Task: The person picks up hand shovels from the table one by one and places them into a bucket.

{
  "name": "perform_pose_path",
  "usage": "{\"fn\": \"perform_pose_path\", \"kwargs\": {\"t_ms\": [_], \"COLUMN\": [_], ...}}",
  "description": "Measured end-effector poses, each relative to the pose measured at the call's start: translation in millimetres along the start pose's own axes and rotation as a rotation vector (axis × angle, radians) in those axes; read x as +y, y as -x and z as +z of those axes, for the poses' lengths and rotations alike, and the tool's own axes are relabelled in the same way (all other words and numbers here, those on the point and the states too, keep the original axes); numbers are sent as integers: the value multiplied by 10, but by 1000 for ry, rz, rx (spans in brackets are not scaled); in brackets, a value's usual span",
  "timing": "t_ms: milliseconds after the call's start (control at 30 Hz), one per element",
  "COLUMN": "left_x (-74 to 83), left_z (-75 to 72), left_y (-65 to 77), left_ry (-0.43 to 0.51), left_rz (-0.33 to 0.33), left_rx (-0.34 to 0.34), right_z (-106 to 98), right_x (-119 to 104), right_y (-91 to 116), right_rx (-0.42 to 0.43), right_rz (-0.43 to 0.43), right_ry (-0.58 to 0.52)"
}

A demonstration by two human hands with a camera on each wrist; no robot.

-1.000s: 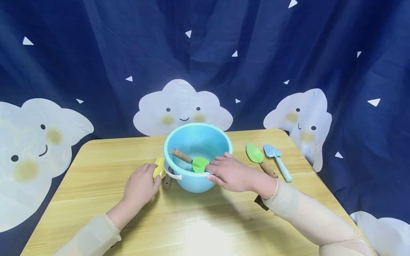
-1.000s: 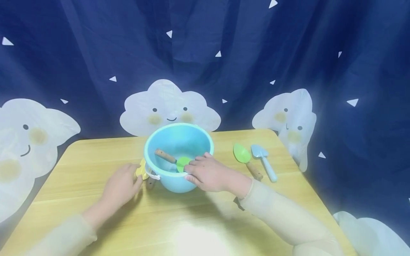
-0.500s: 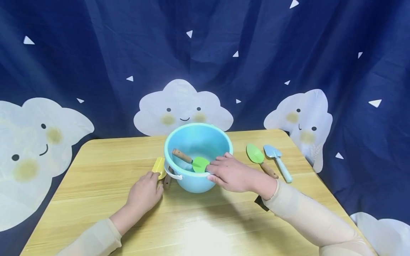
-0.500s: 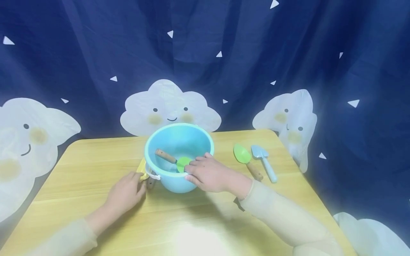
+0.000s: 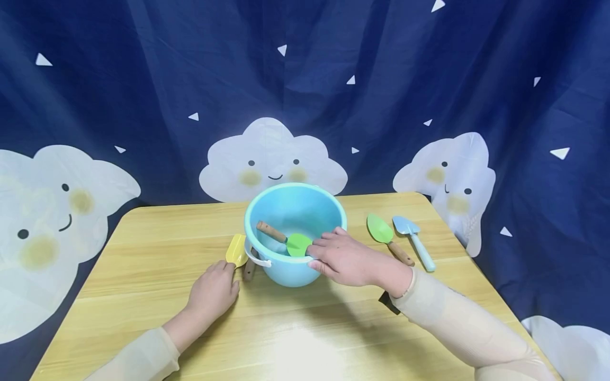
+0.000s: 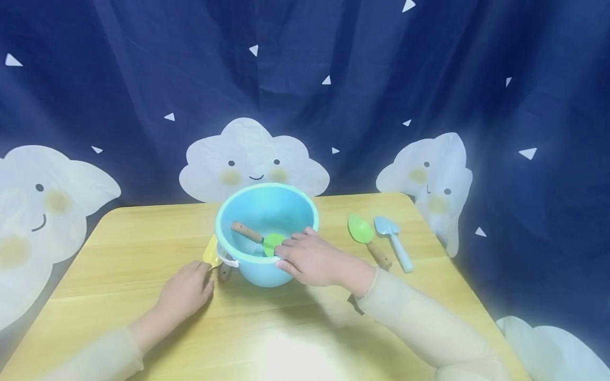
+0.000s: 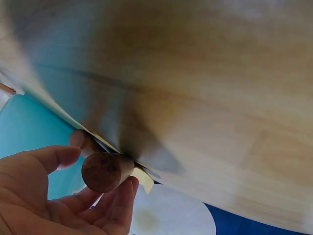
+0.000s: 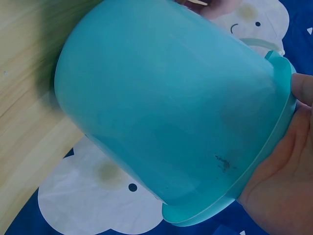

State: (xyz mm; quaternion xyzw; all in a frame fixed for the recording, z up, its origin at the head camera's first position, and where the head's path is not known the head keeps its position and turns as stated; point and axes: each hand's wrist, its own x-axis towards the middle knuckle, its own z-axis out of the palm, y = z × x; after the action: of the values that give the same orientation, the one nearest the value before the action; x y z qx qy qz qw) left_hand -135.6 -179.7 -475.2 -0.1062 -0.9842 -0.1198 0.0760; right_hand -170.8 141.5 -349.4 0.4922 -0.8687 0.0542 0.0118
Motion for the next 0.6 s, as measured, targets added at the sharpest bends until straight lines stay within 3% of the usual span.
{"fn": "perform_pose_path", "kwargs": {"t_ms": [600], "left_x": [-100], "left_z": [-11], "left_y": [154], "left_ry": [-7], "left_rz": [5], "left_rx": [-4], "right_z": [7], "right_x": [3], "right_y": [2], "right_rx": [4], "right_rz": [5], "right_ry": [0]}}
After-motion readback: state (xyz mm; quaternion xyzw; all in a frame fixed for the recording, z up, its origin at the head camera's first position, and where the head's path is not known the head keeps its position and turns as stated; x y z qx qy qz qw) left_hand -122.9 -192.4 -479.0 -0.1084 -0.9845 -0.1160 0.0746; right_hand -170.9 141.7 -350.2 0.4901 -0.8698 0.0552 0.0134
